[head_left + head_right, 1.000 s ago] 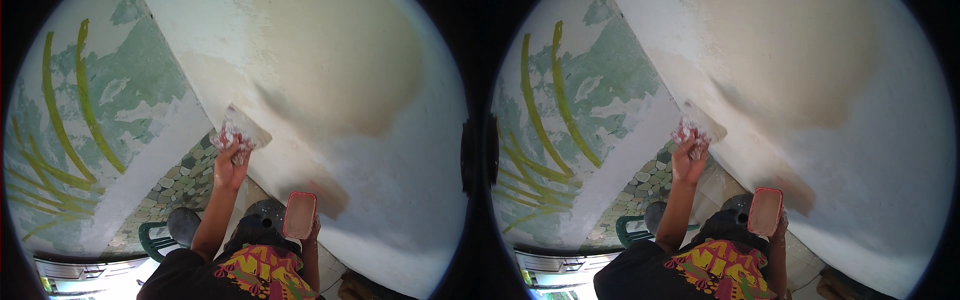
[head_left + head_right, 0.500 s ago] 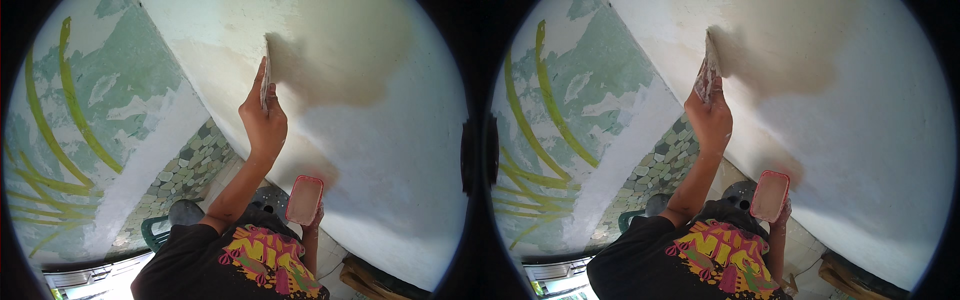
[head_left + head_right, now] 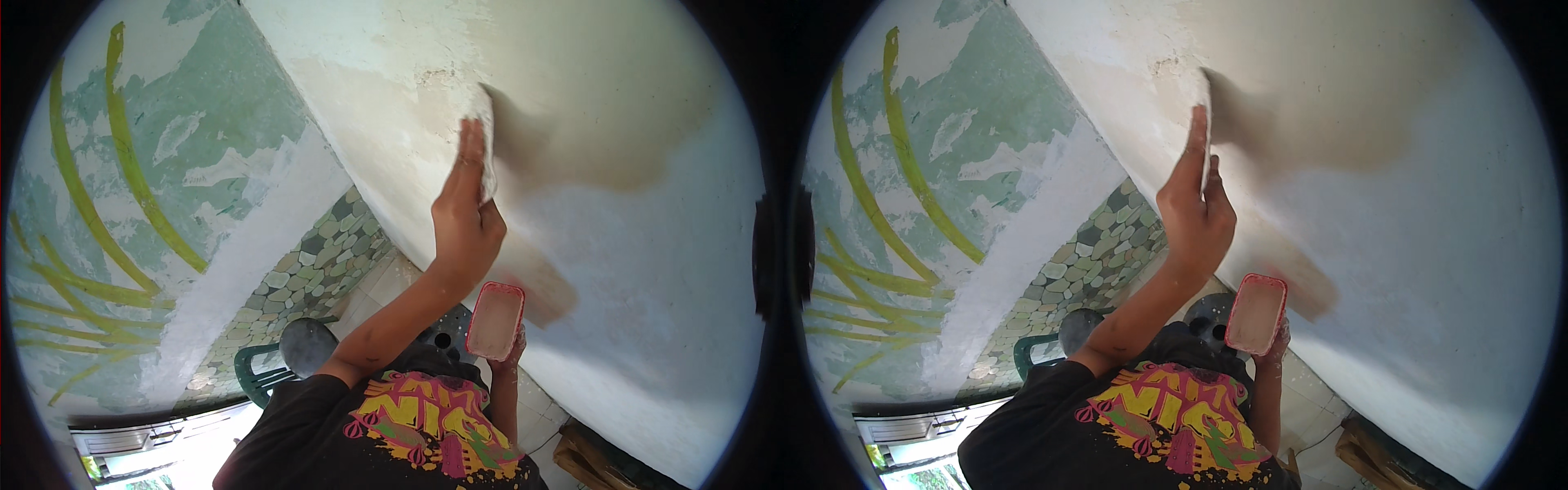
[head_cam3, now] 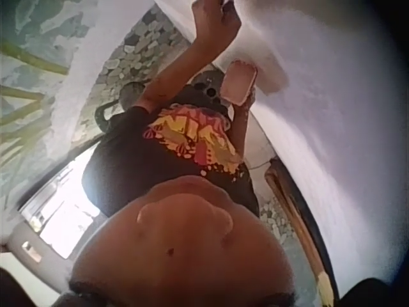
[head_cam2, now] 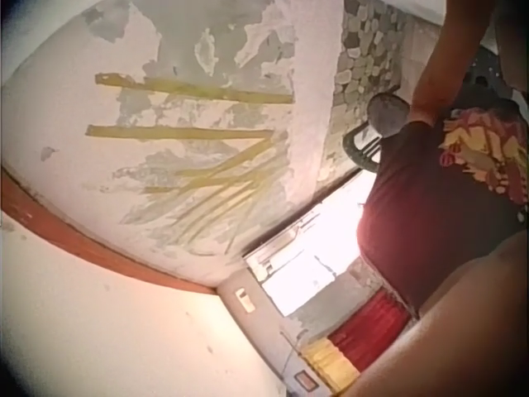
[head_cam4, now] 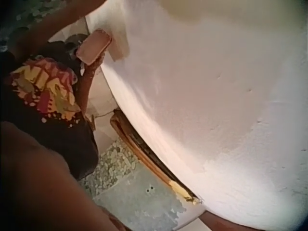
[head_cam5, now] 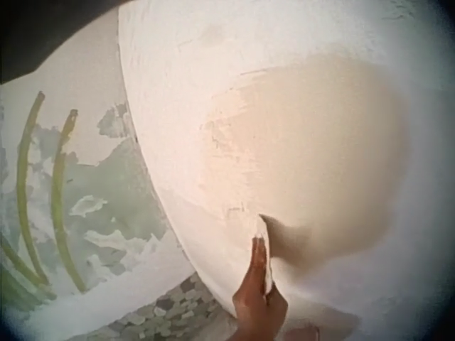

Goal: The recorder uses a putty knife to apply and smooth plaster onto a wall from a plastic container.

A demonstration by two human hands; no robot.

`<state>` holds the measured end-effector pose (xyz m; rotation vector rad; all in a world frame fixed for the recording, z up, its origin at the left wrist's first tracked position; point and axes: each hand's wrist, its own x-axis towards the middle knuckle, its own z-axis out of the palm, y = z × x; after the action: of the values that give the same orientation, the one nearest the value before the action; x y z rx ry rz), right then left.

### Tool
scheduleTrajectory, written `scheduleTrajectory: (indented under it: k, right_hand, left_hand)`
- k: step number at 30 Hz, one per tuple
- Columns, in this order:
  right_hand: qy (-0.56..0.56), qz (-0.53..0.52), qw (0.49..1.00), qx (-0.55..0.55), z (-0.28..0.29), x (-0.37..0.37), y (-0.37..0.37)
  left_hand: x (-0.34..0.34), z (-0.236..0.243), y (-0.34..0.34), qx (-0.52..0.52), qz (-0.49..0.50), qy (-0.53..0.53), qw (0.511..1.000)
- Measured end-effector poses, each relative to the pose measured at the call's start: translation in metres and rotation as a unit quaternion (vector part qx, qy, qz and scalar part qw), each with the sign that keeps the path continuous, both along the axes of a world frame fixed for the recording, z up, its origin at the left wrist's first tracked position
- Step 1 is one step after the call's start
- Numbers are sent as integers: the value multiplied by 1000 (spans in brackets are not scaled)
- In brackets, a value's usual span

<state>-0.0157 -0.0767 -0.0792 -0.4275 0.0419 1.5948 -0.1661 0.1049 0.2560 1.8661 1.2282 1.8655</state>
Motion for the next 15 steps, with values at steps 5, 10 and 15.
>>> scheduleTrajectory:
  k: [5, 10, 15]
  right_hand:
    - [-32, 16, 999, 13, -2, 9, 5]
    - [-36, -4, 999, 1, -5, 9, 5]
    - [-47, -18, 998, -37, -18, 15, 3]
  left_hand:
    - [-31, 6, 17, -12, 54, -29, 998]
    - [-25, 3, 49, 13, 144, 11, 989]
    - [2, -1, 10, 65, 88, 34, 993]
